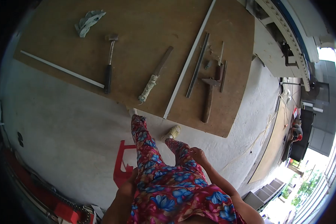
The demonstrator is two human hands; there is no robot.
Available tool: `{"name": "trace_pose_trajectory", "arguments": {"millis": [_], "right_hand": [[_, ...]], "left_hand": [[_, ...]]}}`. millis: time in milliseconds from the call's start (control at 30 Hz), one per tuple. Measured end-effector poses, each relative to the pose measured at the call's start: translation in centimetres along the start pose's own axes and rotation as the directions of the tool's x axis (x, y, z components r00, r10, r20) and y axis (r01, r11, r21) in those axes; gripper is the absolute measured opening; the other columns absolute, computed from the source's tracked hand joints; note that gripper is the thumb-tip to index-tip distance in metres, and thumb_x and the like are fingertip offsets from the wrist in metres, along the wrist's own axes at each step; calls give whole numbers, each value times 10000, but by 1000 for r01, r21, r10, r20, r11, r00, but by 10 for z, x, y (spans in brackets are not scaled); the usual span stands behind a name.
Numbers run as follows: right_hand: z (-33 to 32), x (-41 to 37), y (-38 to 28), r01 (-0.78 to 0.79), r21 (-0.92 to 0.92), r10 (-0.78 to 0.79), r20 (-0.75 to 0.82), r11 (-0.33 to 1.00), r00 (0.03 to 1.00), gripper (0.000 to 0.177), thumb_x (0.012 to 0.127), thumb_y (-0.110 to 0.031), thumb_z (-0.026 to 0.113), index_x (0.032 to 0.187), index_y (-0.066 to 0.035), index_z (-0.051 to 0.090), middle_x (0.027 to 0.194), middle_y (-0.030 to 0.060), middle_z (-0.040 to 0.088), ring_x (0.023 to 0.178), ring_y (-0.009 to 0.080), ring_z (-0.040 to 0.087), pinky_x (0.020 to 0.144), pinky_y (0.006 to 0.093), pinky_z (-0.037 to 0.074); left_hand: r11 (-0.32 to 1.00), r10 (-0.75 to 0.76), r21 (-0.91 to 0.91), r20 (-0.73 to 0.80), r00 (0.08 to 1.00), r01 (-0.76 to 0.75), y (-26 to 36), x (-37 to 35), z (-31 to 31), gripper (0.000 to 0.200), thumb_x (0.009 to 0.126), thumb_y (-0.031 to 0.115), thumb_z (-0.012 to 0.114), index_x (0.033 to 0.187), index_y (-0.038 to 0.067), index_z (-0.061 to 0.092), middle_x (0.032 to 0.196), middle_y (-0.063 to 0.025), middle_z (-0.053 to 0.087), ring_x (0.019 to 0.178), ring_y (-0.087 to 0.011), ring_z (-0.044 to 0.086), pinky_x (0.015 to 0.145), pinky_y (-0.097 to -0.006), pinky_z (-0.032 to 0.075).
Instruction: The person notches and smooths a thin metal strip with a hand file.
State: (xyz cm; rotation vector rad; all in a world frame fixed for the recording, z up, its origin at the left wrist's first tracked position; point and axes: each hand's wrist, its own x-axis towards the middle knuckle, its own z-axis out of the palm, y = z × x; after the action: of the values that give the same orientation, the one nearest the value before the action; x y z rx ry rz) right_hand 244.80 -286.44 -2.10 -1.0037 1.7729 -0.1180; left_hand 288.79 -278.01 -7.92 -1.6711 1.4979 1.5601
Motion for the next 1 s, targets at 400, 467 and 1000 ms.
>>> {"name": "trace_pose_trajectory", "arguments": {"millis": [400, 467, 1000], "right_hand": [[21, 74, -106, 96, -112, -71, 204, 989, 976, 229, 874, -159, 605, 1020, 10, 655, 913, 90, 690, 822, 185, 678, 693, 309, 553], [36, 82, -102, -128, 122, 90, 278, 984, 956, 281, 869, -152, 601, 1086, 20, 648, 885, 106, 698, 813, 171, 689, 697, 299, 548], [131, 131, -19, 352, -407, -208, 356, 843, 911, 781, 728, -423, 756, 1374, -117, 440, 1357, 153, 488, 1253, 360, 461, 973, 478, 437]], "left_hand": [[950, -112, -287, 43, 993, 120, 29, 42, -5, 810, 707, 624, 674, 1216, 14, 520, 1162, -221, 620, 1074, -360, 612, 911, -457, 486], [939, -129, -316, 36, 991, 134, 37, 49, 1, 803, 714, 619, 670, 1217, 12, 520, 1163, -223, 618, 1074, -360, 611, 911, -455, 485], [814, -458, -443, -91, 884, 376, 24, 141, -79, 751, 771, 578, 638, 1226, -7, 520, 1172, -238, 607, 1074, -364, 605, 915, -446, 475]]}}
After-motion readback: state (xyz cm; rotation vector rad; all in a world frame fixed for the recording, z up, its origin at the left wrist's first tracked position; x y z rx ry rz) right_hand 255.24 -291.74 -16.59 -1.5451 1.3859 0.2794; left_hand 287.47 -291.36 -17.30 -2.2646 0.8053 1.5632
